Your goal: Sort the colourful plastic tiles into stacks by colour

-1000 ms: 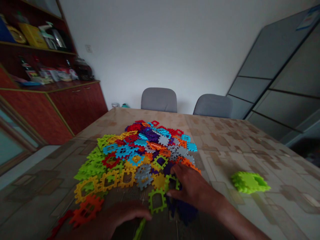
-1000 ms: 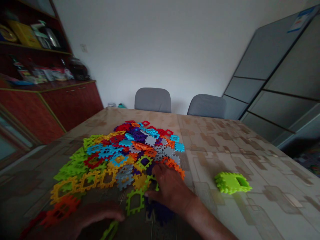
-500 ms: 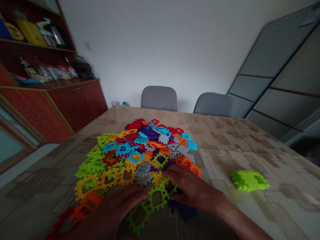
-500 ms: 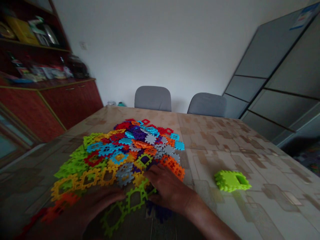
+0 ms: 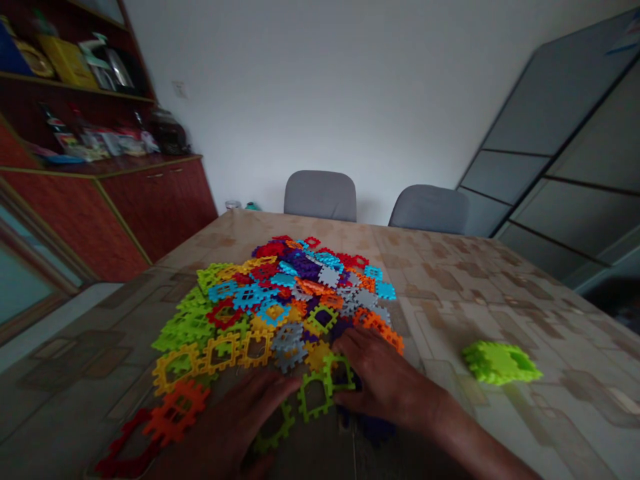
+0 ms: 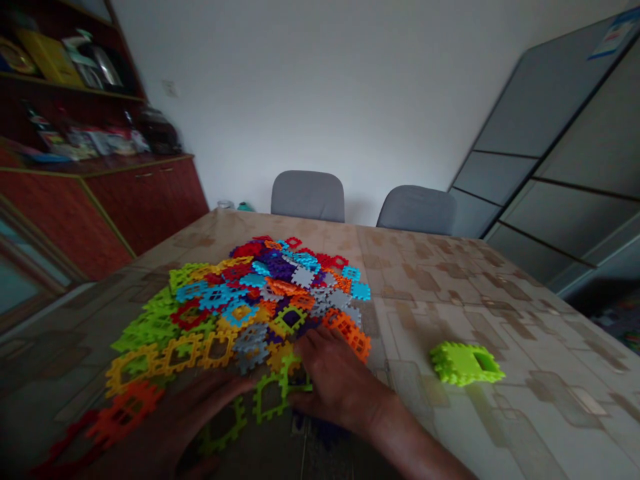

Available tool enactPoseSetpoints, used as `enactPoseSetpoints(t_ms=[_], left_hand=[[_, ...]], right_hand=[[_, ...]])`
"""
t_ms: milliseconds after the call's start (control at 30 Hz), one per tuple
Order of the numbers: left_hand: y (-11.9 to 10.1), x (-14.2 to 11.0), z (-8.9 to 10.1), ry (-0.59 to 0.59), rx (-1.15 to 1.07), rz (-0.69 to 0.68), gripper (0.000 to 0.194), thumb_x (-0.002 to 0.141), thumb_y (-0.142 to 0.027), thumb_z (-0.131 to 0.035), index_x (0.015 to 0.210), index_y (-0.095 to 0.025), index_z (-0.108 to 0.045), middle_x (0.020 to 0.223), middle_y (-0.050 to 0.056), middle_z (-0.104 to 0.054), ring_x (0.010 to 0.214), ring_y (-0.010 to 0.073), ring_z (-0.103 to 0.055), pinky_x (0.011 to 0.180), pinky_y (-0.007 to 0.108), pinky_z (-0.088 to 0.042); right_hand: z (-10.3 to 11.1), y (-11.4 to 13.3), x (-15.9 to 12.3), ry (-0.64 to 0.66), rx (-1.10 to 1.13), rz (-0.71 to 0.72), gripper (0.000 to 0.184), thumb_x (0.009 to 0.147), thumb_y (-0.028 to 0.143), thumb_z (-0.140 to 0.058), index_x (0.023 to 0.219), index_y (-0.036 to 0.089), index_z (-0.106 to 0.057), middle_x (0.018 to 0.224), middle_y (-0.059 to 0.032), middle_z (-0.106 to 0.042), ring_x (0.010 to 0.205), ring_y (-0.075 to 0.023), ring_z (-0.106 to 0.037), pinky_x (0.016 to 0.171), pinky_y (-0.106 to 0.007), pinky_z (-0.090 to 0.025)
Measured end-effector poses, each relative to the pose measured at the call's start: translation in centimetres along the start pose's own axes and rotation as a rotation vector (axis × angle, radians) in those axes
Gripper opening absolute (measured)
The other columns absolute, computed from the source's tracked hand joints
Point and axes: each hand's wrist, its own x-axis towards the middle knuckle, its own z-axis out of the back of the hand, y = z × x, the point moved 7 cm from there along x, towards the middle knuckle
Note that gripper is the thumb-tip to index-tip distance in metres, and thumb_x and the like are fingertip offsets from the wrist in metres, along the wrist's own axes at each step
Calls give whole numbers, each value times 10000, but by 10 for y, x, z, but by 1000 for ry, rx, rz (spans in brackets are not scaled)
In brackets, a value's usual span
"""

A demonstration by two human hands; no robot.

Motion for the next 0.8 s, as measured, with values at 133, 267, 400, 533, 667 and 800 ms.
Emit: enactPoseSetpoints(t_ms=[133,267,400,533,667,800], left_hand=[[0,2,2,50,-37,-21,893,702,-102,-678,1501,-414,-429,1494,29,-556,1340,314,-553,1098,439,-486],[2,3,7,76,-12,29,848,733,-182,-746,1499,-407,-458,1506,55,-551,1351,357,-535,1100,502,-475],[7,4,5,108,78,136,872,685,-214,-802,1491,-352,-500,1508,111,-546,1354,425,-516,1086,589,-461],[7,3,2,102,98,154,821,719,-214,-759,1494,-316,-507,1475,141,-571,1334,434,-537,1068,601,-475],[8,0,2,12,76,111,832,717,-160,-697,1499,-348,-483,1444,105,-599,1307,387,-574,1070,535,-497],[11,0,3,-12,21,96,870,720,-165,-674,1521,-380,-412,1487,84,-561,1323,367,-563,1077,529,-491]], right_hand=[[-8,11,0,-36,2,-85,624,838,403,-761,1355,127,-548,1245,-166,-652,1145,-337,-589,1003,-491,-474],[-10,20,0,-8,5,-83,641,884,449,-726,1427,180,-517,1196,-143,-675,1098,-335,-612,950,-491,-494],[-12,22,-3,52,33,31,637,803,457,-815,1346,216,-584,1253,-108,-628,1145,-314,-568,988,-460,-481],[-22,19,-4,87,40,65,754,755,413,-861,1406,219,-533,1362,-107,-568,1260,-320,-500,1101,-495,-392],[-28,20,0,71,41,53,582,820,327,-799,1343,209,-570,1354,-95,-575,1263,-297,-497,1100,-473,-388],[-29,20,2,47,43,40,609,791,385,-827,1320,214,-580,1329,-90,-592,1240,-304,-514,1082,-482,-399]])
